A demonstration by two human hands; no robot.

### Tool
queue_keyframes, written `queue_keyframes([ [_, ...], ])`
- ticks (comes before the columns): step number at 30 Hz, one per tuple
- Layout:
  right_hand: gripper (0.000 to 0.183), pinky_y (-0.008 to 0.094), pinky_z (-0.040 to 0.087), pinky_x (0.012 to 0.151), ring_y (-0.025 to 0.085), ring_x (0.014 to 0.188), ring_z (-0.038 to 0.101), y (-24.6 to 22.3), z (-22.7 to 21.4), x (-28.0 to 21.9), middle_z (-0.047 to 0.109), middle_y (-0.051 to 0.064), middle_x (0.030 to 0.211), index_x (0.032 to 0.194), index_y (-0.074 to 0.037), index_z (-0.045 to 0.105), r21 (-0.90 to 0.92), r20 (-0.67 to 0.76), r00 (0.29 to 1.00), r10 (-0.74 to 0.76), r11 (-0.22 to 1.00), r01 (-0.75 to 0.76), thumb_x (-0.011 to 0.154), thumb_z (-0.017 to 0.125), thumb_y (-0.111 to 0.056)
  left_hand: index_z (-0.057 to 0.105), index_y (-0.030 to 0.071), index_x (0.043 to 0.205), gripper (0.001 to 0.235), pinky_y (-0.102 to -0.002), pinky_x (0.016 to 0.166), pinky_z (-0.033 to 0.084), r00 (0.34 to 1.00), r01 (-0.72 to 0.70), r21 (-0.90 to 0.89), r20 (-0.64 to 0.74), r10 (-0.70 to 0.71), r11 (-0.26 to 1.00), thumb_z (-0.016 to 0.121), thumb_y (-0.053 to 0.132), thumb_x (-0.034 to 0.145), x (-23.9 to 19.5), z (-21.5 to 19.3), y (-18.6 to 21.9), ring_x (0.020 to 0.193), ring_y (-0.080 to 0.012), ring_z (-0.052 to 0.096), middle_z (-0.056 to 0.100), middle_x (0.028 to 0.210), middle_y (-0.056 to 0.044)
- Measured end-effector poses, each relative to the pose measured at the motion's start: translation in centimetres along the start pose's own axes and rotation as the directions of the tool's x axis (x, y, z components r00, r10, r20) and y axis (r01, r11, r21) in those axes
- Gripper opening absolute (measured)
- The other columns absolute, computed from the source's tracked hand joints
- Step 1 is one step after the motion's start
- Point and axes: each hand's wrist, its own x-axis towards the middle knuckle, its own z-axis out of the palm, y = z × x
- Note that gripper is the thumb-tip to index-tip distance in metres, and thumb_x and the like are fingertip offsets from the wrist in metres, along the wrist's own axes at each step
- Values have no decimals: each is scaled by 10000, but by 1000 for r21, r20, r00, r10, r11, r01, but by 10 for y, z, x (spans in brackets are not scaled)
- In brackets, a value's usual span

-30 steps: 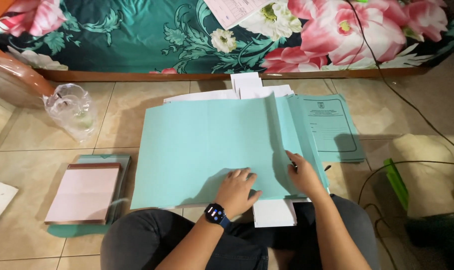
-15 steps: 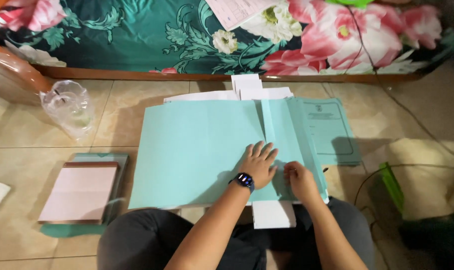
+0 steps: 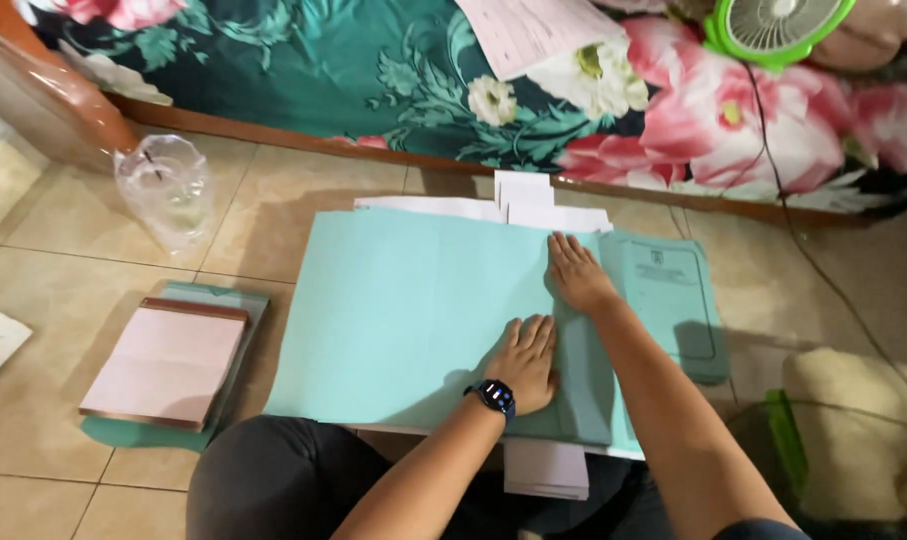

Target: The person sits on the floor and folds light blue paper sheets in half by hand. They repeatedly pick up a sheet, fold it, and place it onto a growing stack on the floor.

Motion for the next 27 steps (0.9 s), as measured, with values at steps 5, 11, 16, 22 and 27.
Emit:
queue_keyframes([
  [5, 695, 440, 129, 1289, 302, 1599, 103, -13, 11, -24, 104, 117, 1737, 1675, -112, 82, -119, 52, 999, 17, 993, -11, 1080, 156, -463, 245, -27, 1591, 681, -522, 1280, 53, 1000, 17, -6, -2, -17, 1000, 342, 283, 993, 13, 15, -5, 1584, -305, 130, 193, 1702, -164],
  [11, 673, 465, 211, 1264, 317, 1575, 222, -66, 16, -146, 246, 143, 1701, 1648, -93, 227, -68, -6, 1000, 3, 998, -3, 1070, 204, -437, 327, 13, 1579, 636, -507, 1263, 163, 1000, 7, 73, -30, -5, 997, 363, 256, 992, 17, 17, -9, 1573, -291, 217, 283, 1681, -140],
  [16, 644, 516, 358, 1156, 374, 1484, 383, -118, 50, -270, 359, 214, 1629, 1597, -31, 309, 31, -290, 954, -76, 996, 89, 1036, 425, -325, 446, -3, 1501, 663, -503, 1206, 242, 944, -12, 131, -326, 55, 991, 430, 378, 959, 33, 80, -20, 1479, -289, 353, 430, 1586, -142],
  [22, 371, 508, 421, 832, 342, 1114, 493, -112, 36, -262, 486, 141, 1263, 1304, -89, 475, 126, 31, 998, 54, 990, -57, 1057, 367, -343, 178, -16, 1594, 787, -487, 1265, 61, 999, 6, 6, -47, -6, 1000, 314, 494, 1011, 24, 41, -14, 1564, -280, 98, 154, 1691, -149],
  [27, 566, 456, 575, 975, 332, 1182, 705, -91, 43, -190, 722, 169, 1235, 1339, -114, 606, 367, 280, 864, 418, 786, -498, 1004, 466, -549, 257, 48, 1610, 740, -499, 1270, 107, 999, 42, 41, -6, -42, 998, 308, 430, 979, 27, 34, -15, 1579, -279, 172, 222, 1703, -123],
])
